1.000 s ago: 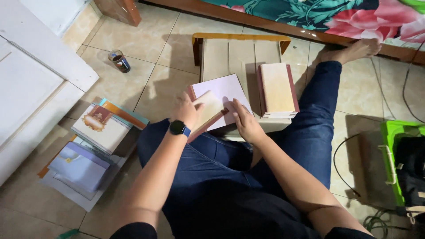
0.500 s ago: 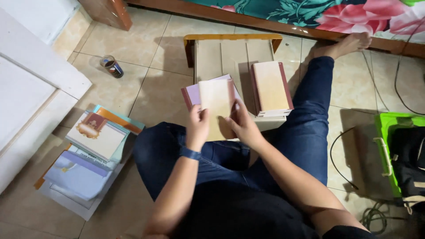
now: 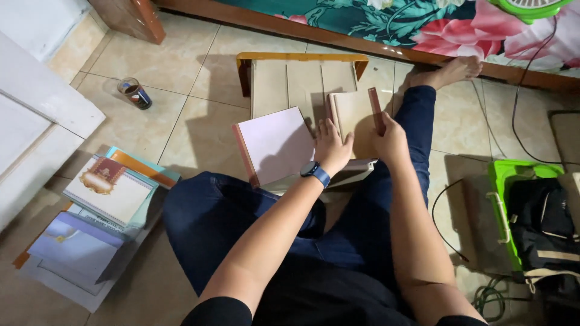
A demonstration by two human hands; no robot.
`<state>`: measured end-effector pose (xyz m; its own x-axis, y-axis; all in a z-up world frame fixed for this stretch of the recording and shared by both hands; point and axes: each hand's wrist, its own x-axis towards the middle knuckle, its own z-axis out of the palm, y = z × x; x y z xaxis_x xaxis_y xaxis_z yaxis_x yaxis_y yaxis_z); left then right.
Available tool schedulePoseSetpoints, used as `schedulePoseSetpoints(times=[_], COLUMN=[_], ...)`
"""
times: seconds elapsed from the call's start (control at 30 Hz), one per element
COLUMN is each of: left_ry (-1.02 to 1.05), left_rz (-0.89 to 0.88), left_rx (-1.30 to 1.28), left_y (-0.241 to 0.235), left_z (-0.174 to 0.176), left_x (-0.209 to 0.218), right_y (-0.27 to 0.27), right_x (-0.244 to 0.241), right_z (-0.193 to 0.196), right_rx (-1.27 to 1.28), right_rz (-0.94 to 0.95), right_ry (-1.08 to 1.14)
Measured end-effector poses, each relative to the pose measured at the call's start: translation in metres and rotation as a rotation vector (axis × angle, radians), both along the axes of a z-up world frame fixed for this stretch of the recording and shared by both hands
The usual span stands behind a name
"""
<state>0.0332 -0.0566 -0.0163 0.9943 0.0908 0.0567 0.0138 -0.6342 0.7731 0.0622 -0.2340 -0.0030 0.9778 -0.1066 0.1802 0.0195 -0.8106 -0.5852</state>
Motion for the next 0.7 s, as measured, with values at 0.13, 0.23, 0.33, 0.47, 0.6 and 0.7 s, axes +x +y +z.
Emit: schedulePoseSetpoints(times=[0.13, 0.23, 0.33, 0.47, 0.6, 0.7], left_ry=[0.007, 0.027, 0.065, 0.044, -0.251, -0.385], left_rz=[-0.034, -0.049, -0.083, -0.078, -0.06, -0.055], left_rx=[0.024, -0.029, 0.022, -0.056, -0.144, 0.022], left_y=[-0.009, -0.007, -0.009, -0.011, 0.034, 0.093], left_z=[-0.017, -0.014, -0.017, -0.032, 0.016, 0.039], left_x=[0.002, 0.002, 0.006, 0.009, -0.032, -0.06], right_y=[0.005, 0.011, 0.023, 0.026, 0.03, 0.067], right_x=[0.001, -0.001, -0.007, -0.01, -0.031, -0.063], right_z=[-0.017, -0.017, -0.003, 0.002, 0.01, 0.065], right_rx=[-0.089, -0.072, -0.055, -0.065, -0.283, -0.315], right_rz=[-0.024, 0.001, 0.001, -0.029, 0.009, 0.086], right_ry=[-0.053, -0.101, 0.076, 0.201, -0.395, -0.459])
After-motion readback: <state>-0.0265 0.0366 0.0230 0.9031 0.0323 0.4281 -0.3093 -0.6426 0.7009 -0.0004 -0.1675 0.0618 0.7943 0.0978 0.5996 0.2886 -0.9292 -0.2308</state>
